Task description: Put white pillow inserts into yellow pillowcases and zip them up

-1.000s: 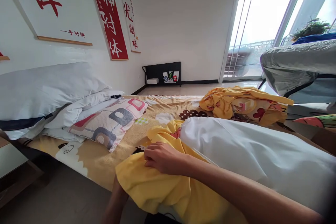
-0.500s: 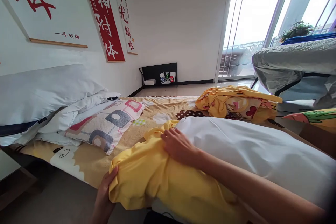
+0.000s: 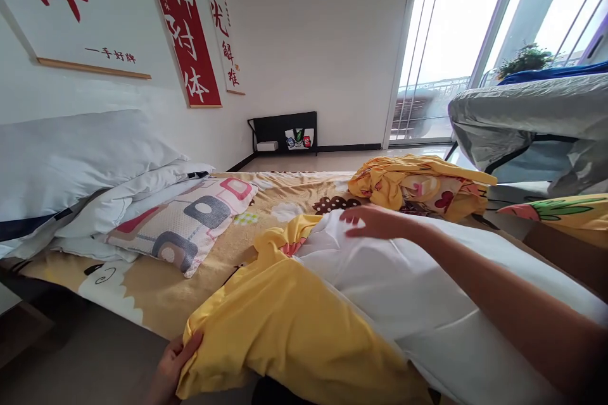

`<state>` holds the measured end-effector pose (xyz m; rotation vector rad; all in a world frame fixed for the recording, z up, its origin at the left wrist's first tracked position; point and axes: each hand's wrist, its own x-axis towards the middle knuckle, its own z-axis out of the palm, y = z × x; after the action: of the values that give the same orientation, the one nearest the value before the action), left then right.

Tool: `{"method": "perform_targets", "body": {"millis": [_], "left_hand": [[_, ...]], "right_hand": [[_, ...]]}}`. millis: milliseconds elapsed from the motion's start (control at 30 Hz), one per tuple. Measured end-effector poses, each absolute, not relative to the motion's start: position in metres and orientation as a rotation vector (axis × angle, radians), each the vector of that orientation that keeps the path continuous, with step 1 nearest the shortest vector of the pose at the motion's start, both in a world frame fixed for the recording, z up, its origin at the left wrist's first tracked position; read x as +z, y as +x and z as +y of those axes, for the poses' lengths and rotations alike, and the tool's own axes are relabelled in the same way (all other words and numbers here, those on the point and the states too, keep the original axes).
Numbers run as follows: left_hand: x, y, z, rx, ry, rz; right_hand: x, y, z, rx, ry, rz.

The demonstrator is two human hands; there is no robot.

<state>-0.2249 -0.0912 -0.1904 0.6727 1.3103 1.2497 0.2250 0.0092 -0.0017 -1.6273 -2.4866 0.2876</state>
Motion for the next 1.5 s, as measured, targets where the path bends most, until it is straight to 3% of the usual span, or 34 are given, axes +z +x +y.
{"method": "perform_targets", "body": {"millis": [100, 233, 333, 567, 700, 867, 967, 1067, 1200, 1500], "left_hand": [[-0.194, -0.226, -0.094, 1.244, 0.919, 1.462], [-0.196, -0.231, -0.090, 1.304, 1.188, 1.796], [-0.190, -0.237, -0.080, 1.328, 1.279, 1.923], [-0.140, -0.232, -0.038, 1.430, 1.467, 1.814], [-0.120, -0.209, 0.005, 1.372, 1.652, 1.901], [-0.129, -0.186, 0.046, 1.265, 1.803, 1.953], [-0.125, -0.167, 0.032, 1.638, 1.864, 1.934], [-0.098, -0.138, 0.000, 1.963, 2.219, 1.599], [-0.051, -0.092, -0.019, 1.790, 2.744, 1.135], [-0.020, -0.058, 0.030, 1.197, 2.843, 1.660]], "right_hand": [[-0.015, 0.252, 0.039, -0.022, -1.887, -2.251], [-0.061, 0.258, 0.044, 0.034, -2.060, -2.188], [-0.068, 0.252, 0.037, 0.031, -2.118, -2.146], [0.040, 0.255, 0.020, -0.438, -2.096, -1.778], [0.098, 0.246, -0.005, -0.997, -1.723, -1.626], [0.094, 0.218, -0.058, -1.452, -1.141, -1.665], [0.051, 0.196, -0.093, -1.449, -0.877, -1.919], [0.007, 0.179, -0.115, -1.384, -0.747, -2.097], [-0.015, 0.169, -0.130, -1.312, -0.768, -2.155], [-0.008, 0.176, -0.135, -1.221, -0.888, -2.190]]}}
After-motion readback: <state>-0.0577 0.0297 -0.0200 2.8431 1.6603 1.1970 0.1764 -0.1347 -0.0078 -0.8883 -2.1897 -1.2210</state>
